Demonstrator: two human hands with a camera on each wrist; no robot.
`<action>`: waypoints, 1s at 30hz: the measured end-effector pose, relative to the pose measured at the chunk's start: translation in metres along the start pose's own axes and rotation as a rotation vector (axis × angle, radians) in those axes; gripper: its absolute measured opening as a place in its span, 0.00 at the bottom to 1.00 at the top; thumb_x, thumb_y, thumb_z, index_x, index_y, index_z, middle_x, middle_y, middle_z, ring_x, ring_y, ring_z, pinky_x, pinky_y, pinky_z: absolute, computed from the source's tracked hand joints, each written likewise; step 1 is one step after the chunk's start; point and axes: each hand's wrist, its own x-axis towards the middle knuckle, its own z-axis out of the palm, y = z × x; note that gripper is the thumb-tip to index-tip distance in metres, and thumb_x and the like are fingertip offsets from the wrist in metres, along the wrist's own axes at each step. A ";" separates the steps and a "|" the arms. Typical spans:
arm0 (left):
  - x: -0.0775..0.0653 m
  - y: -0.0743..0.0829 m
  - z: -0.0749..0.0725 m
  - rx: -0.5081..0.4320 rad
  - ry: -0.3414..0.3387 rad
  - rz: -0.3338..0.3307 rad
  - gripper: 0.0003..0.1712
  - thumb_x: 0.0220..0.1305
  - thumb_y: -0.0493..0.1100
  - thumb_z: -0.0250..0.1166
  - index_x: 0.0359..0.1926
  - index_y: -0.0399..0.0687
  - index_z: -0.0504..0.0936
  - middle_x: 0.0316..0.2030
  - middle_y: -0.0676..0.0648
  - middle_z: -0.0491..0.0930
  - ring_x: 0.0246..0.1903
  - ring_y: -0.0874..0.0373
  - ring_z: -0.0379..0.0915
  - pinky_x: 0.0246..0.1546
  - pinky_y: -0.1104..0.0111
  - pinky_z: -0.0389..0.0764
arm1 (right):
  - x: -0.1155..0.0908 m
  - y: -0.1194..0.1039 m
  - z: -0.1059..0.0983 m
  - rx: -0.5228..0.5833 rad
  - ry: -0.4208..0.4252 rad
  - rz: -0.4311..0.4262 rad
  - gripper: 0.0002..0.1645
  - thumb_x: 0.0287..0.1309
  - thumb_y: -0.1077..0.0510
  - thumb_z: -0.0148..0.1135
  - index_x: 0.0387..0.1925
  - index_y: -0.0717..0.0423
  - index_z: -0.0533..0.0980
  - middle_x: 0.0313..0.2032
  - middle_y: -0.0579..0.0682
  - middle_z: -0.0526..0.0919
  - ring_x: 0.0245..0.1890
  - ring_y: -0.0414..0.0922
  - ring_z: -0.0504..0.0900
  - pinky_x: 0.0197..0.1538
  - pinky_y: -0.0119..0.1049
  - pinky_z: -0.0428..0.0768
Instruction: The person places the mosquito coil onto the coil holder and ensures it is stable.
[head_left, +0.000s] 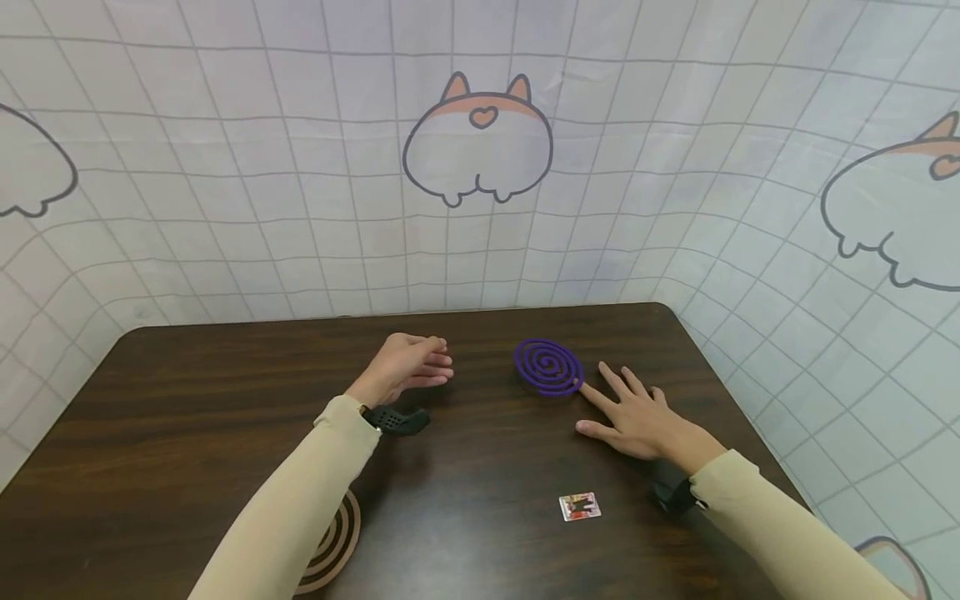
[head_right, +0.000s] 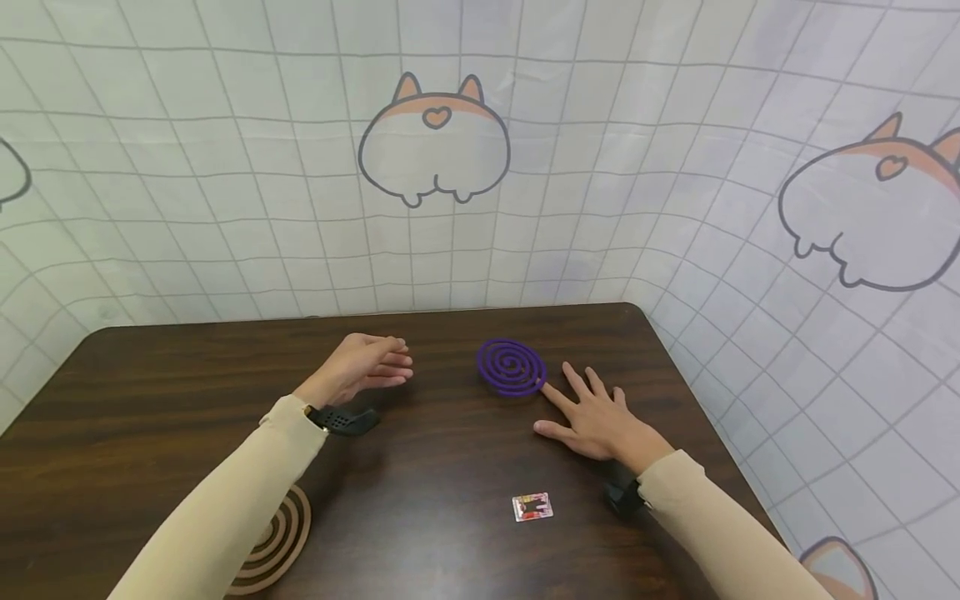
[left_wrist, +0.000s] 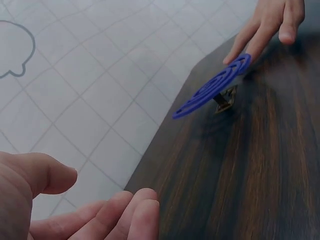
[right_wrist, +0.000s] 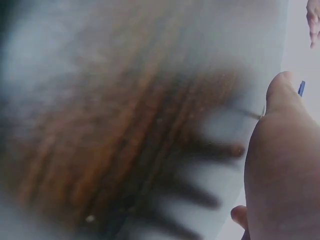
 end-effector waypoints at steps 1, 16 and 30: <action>-0.001 0.000 -0.001 0.008 0.001 0.000 0.26 0.78 0.47 0.58 0.66 0.31 0.75 0.53 0.34 0.84 0.37 0.58 0.89 0.45 0.67 0.90 | -0.001 0.000 0.000 0.000 0.005 -0.005 0.45 0.72 0.24 0.43 0.81 0.39 0.56 0.83 0.61 0.47 0.80 0.71 0.51 0.65 0.79 0.63; -0.018 -0.006 -0.027 0.080 -0.026 0.006 0.29 0.78 0.49 0.58 0.69 0.32 0.71 0.60 0.30 0.80 0.40 0.58 0.89 0.47 0.66 0.90 | -0.015 0.002 0.003 -0.035 0.098 -0.086 0.41 0.73 0.28 0.47 0.80 0.35 0.58 0.78 0.64 0.59 0.76 0.72 0.60 0.63 0.77 0.68; -0.038 -0.017 -0.053 0.128 -0.033 0.008 0.30 0.79 0.48 0.57 0.70 0.32 0.70 0.61 0.29 0.79 0.43 0.56 0.89 0.46 0.67 0.90 | -0.032 0.001 0.006 -0.074 0.134 -0.157 0.41 0.72 0.29 0.51 0.80 0.33 0.58 0.77 0.61 0.62 0.75 0.68 0.63 0.62 0.74 0.70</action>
